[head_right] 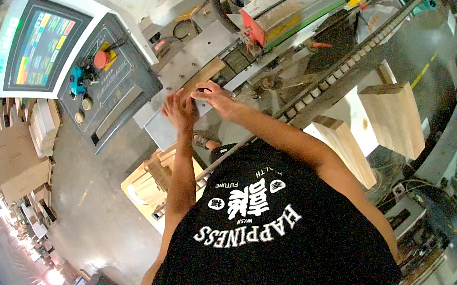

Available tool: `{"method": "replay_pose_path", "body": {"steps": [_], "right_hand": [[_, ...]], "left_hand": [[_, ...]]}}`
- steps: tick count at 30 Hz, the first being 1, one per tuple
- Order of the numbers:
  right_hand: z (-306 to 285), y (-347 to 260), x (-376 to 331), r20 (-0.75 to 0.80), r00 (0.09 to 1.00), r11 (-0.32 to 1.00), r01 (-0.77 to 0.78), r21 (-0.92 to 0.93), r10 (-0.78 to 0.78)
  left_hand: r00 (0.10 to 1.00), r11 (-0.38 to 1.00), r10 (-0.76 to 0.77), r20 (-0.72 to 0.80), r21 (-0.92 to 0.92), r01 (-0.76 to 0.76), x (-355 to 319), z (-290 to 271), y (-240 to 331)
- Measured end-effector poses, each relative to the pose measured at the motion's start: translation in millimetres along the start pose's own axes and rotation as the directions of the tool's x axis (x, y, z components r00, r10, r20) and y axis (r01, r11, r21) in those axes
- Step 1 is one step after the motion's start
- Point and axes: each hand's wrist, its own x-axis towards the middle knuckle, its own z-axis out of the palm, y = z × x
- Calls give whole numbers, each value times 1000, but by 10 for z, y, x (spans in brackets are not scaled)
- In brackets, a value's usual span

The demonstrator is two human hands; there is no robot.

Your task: The person operates a woodworking machine, feeding wooden planks through a conveyor system. They adjust the planks and monitor the machine's operation, ensuring smooth processing.

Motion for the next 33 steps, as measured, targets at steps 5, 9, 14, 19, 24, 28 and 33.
{"method": "replay_pose_path", "body": {"steps": [5, 9, 14, 19, 24, 28, 33], "right_hand": [[72, 126, 42, 44, 991, 992, 122, 25, -123], [124, 104, -69, 67, 980, 980, 184, 78, -189], [-4, 1, -53, 81, 980, 982, 184, -27, -182], [-236, 6, 62, -36, 950, 950, 311, 12, -310], [-419, -196, 2, -130, 921, 920, 381, 89, -368], [-597, -347, -27, -184, 909, 915, 394, 86, -374], [-1096, 32, -300, 113, 799, 459, 447, -768, -591]], "left_hand": [[998, 998, 35, -51, -46, -37, -255, -271, -620], [996, 998, 39, 80, -44, -35, -187, -378, -821], [992, 996, 77, 103, 30, -81, -160, -269, -755], [988, 997, 73, 133, -47, -67, 52, -73, -293], [980, 987, 155, 129, 19, -158, 167, 127, -22], [970, 975, 221, 101, -7, -222, 282, 275, 300], [964, 967, 254, 80, 8, -255, 454, 524, 841]]}}
